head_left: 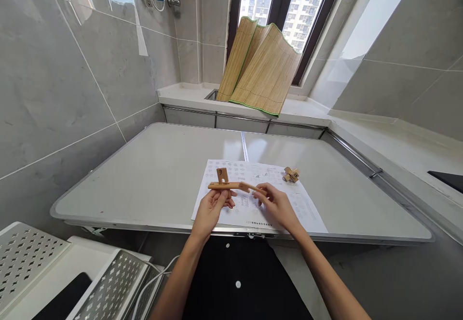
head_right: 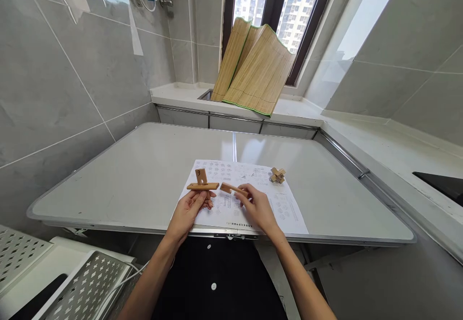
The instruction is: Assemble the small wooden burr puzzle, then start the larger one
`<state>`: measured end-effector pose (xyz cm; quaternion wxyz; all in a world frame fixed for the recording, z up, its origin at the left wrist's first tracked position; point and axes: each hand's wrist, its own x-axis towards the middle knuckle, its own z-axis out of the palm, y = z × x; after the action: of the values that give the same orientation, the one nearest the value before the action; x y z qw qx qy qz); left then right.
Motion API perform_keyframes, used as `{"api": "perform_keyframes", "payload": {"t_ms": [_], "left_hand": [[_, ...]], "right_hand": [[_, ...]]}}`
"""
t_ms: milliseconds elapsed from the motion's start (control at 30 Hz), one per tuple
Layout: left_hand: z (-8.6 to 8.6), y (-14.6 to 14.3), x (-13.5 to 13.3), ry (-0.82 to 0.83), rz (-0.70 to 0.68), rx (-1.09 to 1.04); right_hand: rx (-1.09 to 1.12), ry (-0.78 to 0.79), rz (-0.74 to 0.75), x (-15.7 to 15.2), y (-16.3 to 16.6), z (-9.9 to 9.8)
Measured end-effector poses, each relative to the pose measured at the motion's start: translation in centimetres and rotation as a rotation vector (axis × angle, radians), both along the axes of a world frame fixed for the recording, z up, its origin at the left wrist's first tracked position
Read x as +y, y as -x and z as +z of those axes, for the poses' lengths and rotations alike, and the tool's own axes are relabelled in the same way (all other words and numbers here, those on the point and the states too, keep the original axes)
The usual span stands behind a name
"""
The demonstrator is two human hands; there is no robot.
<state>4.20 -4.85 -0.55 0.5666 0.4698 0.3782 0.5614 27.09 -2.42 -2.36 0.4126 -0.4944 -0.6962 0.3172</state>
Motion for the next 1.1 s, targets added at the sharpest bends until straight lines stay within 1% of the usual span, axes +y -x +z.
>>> {"api": "perform_keyframes", "payload": {"t_ms": [100,200,267,467,733,933,1100], "left_hand": [[-0.3,-0.4,0.2,0.006,-0.018,-0.033],[-0.6,-0.9,0.4,0.001,-0.046,-0.075],[-0.8,-1.1,0.3,-0.01,-0.071,-0.091],[-0.7,-1.0,0.1,-0.018,-0.126,-0.079],[-0.6,-0.8,0.2,0.029,-0.193,-0.089],[-0.4,-0.6,0.1,0.059,-0.229,-0.123],[-0.2,-0.5,0.0,0.071,-0.237,-0.149]], "right_hand": [[0.312,0.126,0.003,-0.5,-1.0,0.3],[0.497,0.208,0.066,-1.2,-0.9,0.8],[0.558,0.224,0.112,-1.5,-0.2,1.2],[0.552,0.196,0.204,-1.7,2.2,1.9],[0.529,0.125,0.209,-1.5,2.8,2.1],[0.519,0.166,0.188,-1.3,2.7,2.2],[0.613,0.24,0.185,-1.6,3.0,1.7]]}}
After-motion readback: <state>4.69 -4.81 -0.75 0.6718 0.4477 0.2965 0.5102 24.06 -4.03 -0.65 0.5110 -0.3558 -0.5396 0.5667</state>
